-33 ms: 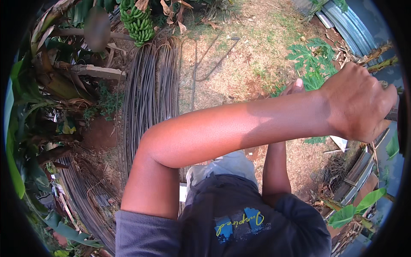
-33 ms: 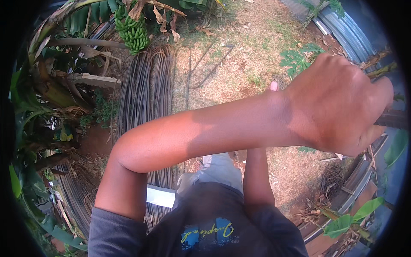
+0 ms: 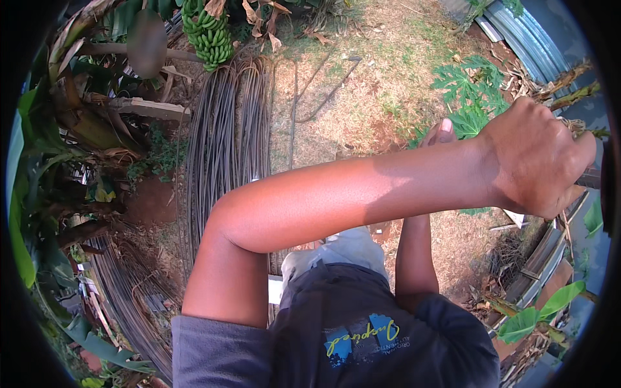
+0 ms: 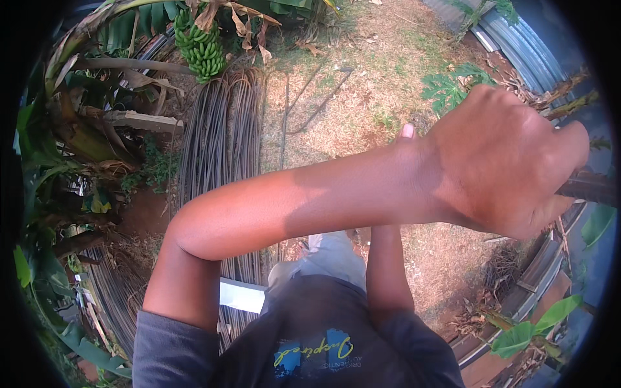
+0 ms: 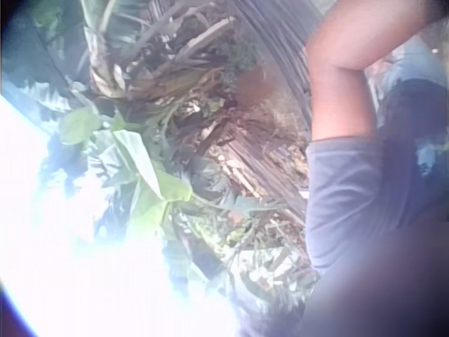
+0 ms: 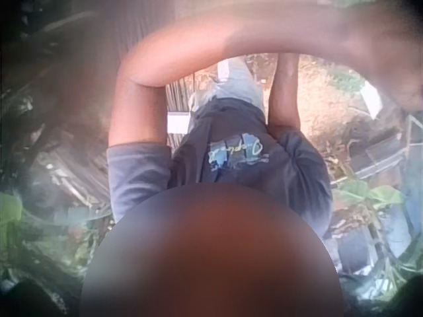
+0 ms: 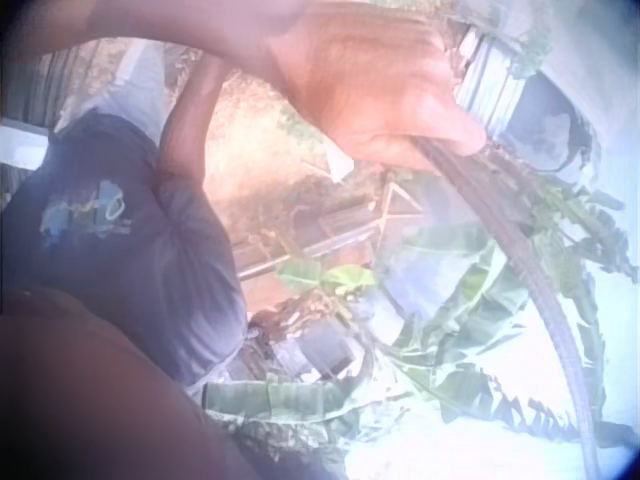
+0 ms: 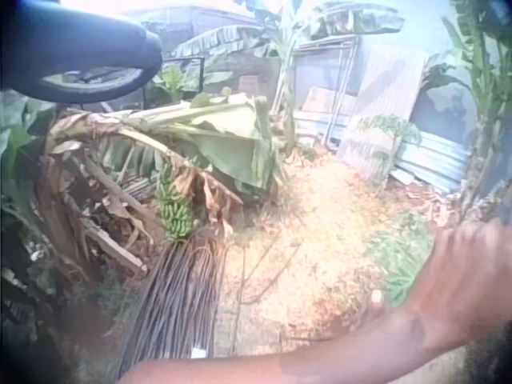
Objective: The person measures and cuts steel rods using a tape measure and an angle grinder. They position the rods on a white tile, measure lengths, and cut them with the grinder, then move the cut pieces aside.
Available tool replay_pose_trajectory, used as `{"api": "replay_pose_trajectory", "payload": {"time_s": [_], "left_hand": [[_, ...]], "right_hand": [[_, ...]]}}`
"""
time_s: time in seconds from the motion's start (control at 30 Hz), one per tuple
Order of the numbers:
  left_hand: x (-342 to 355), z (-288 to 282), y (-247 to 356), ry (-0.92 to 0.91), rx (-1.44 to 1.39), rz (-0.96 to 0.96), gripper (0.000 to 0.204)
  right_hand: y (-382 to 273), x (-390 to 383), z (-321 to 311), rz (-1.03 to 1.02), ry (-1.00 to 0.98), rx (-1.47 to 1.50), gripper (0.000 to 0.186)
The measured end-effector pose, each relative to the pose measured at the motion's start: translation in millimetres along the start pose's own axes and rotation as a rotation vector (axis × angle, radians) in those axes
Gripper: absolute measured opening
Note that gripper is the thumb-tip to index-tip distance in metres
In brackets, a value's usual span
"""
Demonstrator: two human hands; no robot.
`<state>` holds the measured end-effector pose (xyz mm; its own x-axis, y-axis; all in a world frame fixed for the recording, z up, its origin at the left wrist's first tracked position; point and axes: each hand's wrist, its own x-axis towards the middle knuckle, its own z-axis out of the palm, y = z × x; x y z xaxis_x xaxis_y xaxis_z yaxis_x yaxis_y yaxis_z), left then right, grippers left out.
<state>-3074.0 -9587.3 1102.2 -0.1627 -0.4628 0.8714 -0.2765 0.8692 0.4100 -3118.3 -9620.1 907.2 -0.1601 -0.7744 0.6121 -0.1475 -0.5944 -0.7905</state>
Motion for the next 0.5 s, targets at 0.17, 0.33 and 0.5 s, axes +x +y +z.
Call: {"api": "replay_pose_trajectory", "payload": {"time_s": [0.17, 0.33, 0.5], "left_hand": [[-43, 28, 59, 0.21, 0.126, 0.083, 0.021], [-70, 21, 76, 0.254, 0.344, 0.02, 0.02], [-76, 15, 93, 0.386, 0.305, -0.025, 0.035]], "right_hand": [[-32, -54, -60, 0.087, -0.135, -0.016, 0.04], [-44, -86, -61, 0.233, -0.468, -0.089, 0.038], [-86, -106, -110, 0.223, -0.494, -0.189, 0.034]]}}
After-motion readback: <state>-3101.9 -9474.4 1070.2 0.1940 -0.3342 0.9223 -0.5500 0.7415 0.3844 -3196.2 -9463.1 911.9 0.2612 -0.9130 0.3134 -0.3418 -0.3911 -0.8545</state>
